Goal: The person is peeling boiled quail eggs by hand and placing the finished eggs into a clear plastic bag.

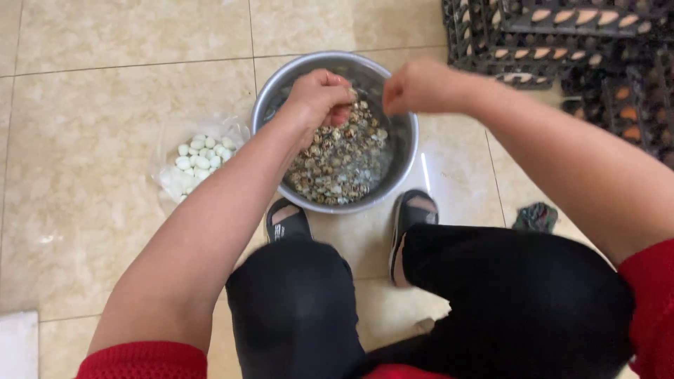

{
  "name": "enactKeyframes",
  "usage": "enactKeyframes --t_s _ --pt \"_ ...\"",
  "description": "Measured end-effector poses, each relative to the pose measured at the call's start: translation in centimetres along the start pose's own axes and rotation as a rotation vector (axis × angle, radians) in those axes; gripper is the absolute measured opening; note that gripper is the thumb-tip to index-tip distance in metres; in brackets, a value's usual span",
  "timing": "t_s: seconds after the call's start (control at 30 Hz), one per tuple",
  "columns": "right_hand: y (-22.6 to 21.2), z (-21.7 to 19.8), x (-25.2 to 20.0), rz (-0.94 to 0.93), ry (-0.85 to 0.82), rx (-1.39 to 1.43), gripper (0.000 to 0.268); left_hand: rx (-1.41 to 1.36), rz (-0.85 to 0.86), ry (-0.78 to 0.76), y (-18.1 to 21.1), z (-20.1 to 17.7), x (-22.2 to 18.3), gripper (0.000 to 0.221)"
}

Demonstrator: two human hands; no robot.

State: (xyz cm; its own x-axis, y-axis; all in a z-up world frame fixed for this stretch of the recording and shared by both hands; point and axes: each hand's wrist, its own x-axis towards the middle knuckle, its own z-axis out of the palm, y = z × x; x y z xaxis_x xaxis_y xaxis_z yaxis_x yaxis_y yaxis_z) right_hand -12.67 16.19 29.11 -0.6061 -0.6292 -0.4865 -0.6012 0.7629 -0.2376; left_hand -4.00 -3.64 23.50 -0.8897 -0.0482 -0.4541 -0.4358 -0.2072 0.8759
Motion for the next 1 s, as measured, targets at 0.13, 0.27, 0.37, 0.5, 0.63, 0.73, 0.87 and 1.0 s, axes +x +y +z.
enactKeyframes --t_s 0.13,0.27,0.37,0.5,0.63,0.73,0.87,1.0 --pt "8.7 9.2 9.1 -0.065 -0.054 -0.136 0.028 -0.131 -0.028 0.074 -6.9 -1.9 7.7 0.033" --pt "13.8 18.7 16.2 -0.002 -0.073 -0.286 0.018 -0.285 -0.123 0.075 -13.3 -3.5 12.8 0.039" --pt "16.4 25.3 18.7 -0.059 0.016 -0.324 0.016 -0.331 -0.211 0.079 -16.4 -4.5 13.3 0.041" --pt "16.7 28.9 19.2 -0.048 0.184 -0.326 0.018 -0.403 -0.317 0.117 -17.2 -6.2 12.2 0.040" --pt "14.1 30.2 18.5 -0.045 0.059 -0.163 0.035 -0.424 -0.430 0.116 -19.8 -7.2 12.2 0.048" --pt "13.4 32.8 18.5 -0.056 0.002 -0.315 0.038 -0.462 -0.483 0.121 -20.8 -7.4 12.5 0.035" --pt "13.6 32.2 17.4 -0.094 0.255 -0.300 0.016 -0.543 -0.496 0.137 -21.4 -7.5 11.6 0.031" --pt "13.1 28.6 14.8 -0.066 0.275 -0.290 0.025 -0.586 -0.496 0.187 -22.4 -7.8 11.5 0.025"
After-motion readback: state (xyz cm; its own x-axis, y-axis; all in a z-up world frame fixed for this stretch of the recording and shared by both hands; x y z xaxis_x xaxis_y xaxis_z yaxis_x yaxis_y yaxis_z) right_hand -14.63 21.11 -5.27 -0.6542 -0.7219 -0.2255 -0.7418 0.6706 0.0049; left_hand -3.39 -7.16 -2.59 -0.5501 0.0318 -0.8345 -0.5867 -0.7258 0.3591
